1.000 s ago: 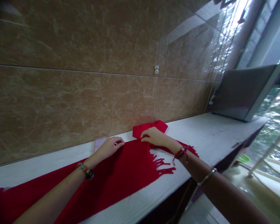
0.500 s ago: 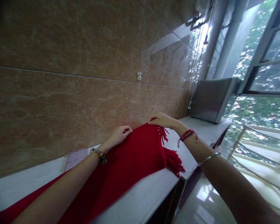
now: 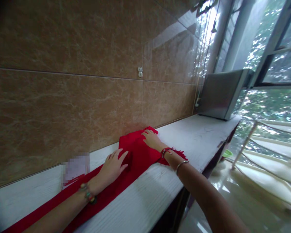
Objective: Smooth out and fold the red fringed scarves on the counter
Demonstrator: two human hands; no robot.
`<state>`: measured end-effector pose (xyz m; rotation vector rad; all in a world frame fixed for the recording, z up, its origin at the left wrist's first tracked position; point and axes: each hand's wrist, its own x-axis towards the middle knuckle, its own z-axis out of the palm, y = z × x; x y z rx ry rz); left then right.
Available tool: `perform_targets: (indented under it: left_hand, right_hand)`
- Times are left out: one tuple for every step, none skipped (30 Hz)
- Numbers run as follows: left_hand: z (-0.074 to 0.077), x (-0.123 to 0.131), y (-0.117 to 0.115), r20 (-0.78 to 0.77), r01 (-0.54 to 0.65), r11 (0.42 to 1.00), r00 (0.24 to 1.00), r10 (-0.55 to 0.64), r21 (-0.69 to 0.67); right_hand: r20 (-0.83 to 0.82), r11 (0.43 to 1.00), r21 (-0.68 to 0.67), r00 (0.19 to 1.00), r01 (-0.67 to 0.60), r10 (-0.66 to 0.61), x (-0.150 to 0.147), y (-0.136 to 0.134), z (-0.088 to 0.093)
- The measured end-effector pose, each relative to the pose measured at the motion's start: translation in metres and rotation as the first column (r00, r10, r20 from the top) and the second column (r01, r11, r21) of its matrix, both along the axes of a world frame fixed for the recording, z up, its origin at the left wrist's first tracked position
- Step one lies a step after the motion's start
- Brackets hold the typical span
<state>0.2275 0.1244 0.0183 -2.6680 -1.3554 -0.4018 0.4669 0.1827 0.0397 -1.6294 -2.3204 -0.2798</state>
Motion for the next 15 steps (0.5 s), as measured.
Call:
perform_targets:
  left_hand:
    - [-0.004, -0.007, -0.016, -0.04, 0.033, 0.998, 0.999, -0.035, -0.046]
    - [-0.007, -0.015, -0.031, -0.078, 0.055, 0.993, 0.995, -0.063, -0.107]
    - [-0.01, -0.022, -0.044, -0.111, 0.063, 0.984, 0.99, -0.082, -0.167]
    - [-0.012, -0.028, -0.055, -0.142, 0.06, 0.975, 0.986, -0.092, -0.214]
    - [-0.014, -0.034, -0.063, -0.172, 0.045, 0.969, 0.981, -0.089, -0.244]
    - [-0.016, -0.039, -0.069, -0.201, 0.018, 0.967, 0.977, -0.071, -0.255]
    - [-0.016, -0.043, -0.073, -0.228, -0.014, 0.969, 0.973, -0.044, -0.247]
    - [-0.016, -0.046, -0.075, -0.25, -0.043, 0.973, 0.968, -0.015, -0.227]
    - [-0.016, -0.049, -0.076, -0.267, -0.065, 0.977, 0.964, 0.008, -0.205]
    - [-0.015, -0.051, -0.077, -0.281, -0.073, 0.979, 0.959, 0.017, -0.19]
    - [-0.013, -0.053, -0.077, -0.292, -0.068, 0.98, 0.956, 0.011, -0.187]
    - [-0.012, -0.056, -0.077, -0.297, -0.056, 0.98, 0.955, -0.004, -0.193]
    - [-0.011, -0.058, -0.077, -0.298, -0.048, 0.978, 0.955, -0.015, -0.204]
    - [-0.01, -0.061, -0.077, -0.293, -0.049, 0.976, 0.956, -0.016, -0.212]
    - [-0.01, -0.064, -0.077, -0.284, -0.057, 0.975, 0.959, -0.006, -0.213]
  right_hand:
    - [-0.021, 1.0, 0.007, 1.0, 0.001, -0.001, 0.007, -0.01, 0.0]
    - [-0.038, 1.0, 0.004, 0.999, -0.006, 0.006, 0.015, -0.022, -0.001]
    - [-0.044, 1.0, -0.007, 0.999, -0.029, 0.029, 0.021, -0.035, -0.001]
    - [-0.042, 0.998, -0.017, 0.997, -0.068, 0.067, 0.026, -0.048, -0.002]
    - [-0.035, 0.993, -0.027, 0.993, -0.112, 0.111, 0.029, -0.06, -0.003]
    - [-0.021, 0.988, -0.034, 0.988, -0.153, 0.152, 0.03, -0.071, -0.006]
    - [-0.001, 0.982, -0.036, 0.983, -0.183, 0.183, 0.029, -0.08, -0.009]
    - [0.026, 0.979, -0.035, 0.979, -0.199, 0.2, 0.027, -0.087, -0.013]
    - [0.056, 0.98, -0.029, 0.978, -0.199, 0.201, 0.024, -0.092, -0.018]
    - [0.083, 0.982, -0.022, 0.978, -0.188, 0.189, 0.021, -0.095, -0.022]
    - [0.112, 0.984, -0.013, 0.977, -0.179, 0.18, 0.018, -0.096, -0.026]
    - [0.127, 0.986, -0.004, 0.978, -0.168, 0.167, 0.015, -0.096, -0.03]
    - [0.124, 0.988, 0.003, 0.981, -0.153, 0.152, 0.012, -0.095, -0.033]
    - [0.111, 0.991, 0.009, 0.985, -0.137, 0.135, 0.011, -0.094, -0.035]
    - [0.093, 0.993, 0.013, 0.989, -0.121, 0.119, 0.011, -0.093, -0.037]
